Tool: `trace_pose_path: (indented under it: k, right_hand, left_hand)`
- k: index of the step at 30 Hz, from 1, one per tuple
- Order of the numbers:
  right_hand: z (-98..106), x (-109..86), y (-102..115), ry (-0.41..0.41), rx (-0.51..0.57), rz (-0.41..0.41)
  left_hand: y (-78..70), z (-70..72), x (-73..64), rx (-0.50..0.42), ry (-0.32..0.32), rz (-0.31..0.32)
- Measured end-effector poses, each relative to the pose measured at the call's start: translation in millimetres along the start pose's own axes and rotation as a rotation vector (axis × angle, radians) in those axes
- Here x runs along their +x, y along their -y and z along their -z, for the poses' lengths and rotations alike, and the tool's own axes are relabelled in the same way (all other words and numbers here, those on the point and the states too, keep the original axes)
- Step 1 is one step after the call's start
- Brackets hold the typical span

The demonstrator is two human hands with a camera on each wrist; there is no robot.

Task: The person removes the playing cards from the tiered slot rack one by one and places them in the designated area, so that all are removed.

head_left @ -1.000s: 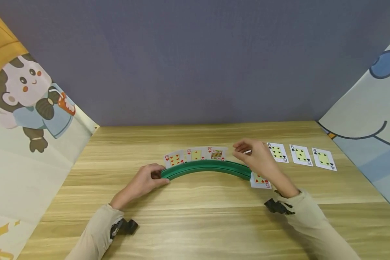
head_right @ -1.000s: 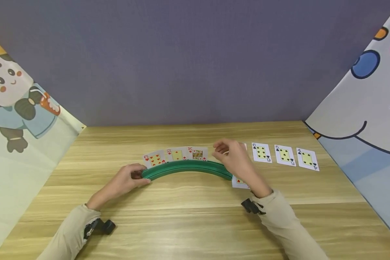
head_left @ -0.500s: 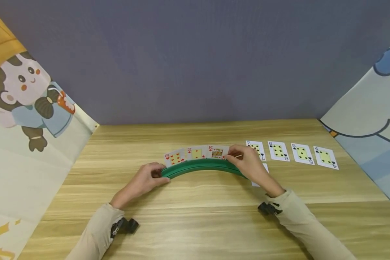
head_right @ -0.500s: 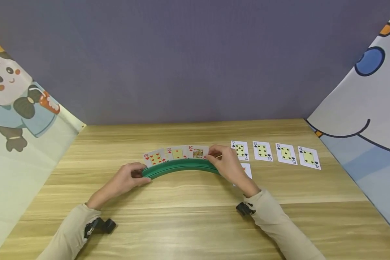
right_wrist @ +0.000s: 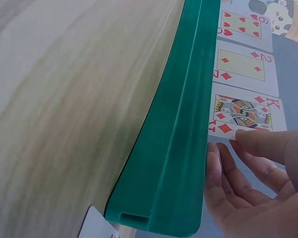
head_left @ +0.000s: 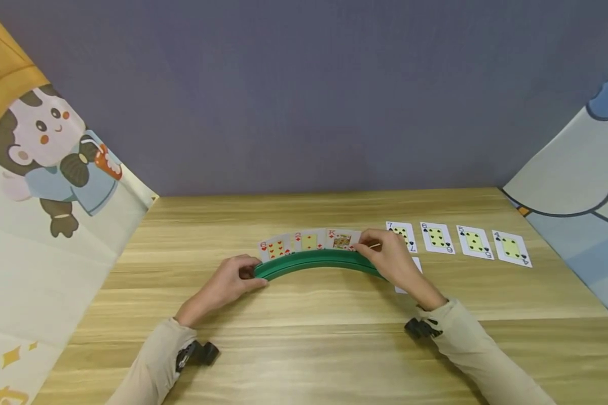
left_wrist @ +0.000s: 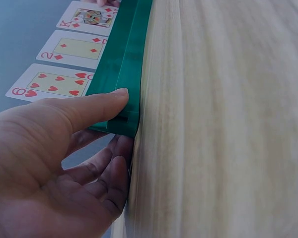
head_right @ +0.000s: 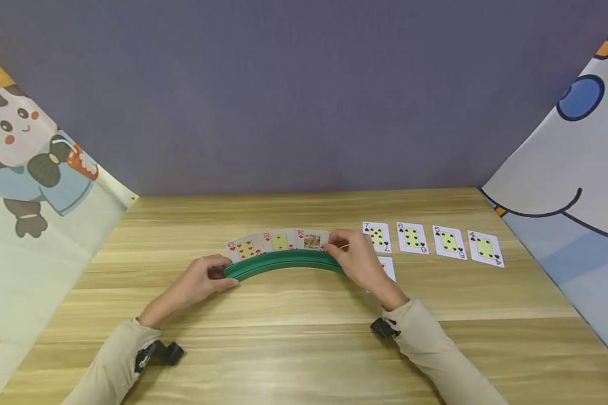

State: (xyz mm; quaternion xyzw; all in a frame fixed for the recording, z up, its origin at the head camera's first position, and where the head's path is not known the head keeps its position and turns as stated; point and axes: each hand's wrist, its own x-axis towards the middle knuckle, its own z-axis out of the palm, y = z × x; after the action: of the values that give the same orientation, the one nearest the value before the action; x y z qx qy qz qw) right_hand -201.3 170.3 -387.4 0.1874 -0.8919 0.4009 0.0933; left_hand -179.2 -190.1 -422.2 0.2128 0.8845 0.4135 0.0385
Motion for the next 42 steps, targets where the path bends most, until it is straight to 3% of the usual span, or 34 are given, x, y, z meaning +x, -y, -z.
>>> trace_pose_path:
  k: [15,22,29,42]
  right_hand:
    - [8,-3.0,-2,0.012,0.028,0.021]
    - [13,-9.0,-1,-0.028,0.071,0.016]
    - [20,-23.0,1,-0.079,0.122,-0.007]
    - [45,-55.5,-2,-0.048,0.13,-0.103]
  left_hand:
    - [1.6,-1.3,1.6,-0.008,-0.018,-0.01]
    - [1.0,-1.0,2.8,0.001,-0.017,-0.016]
    - [1.9,-2.2,0.9,0.004,-0.015,-0.011]
    - [2.3,-2.6,0.4,-0.012,-0.013,0.001]
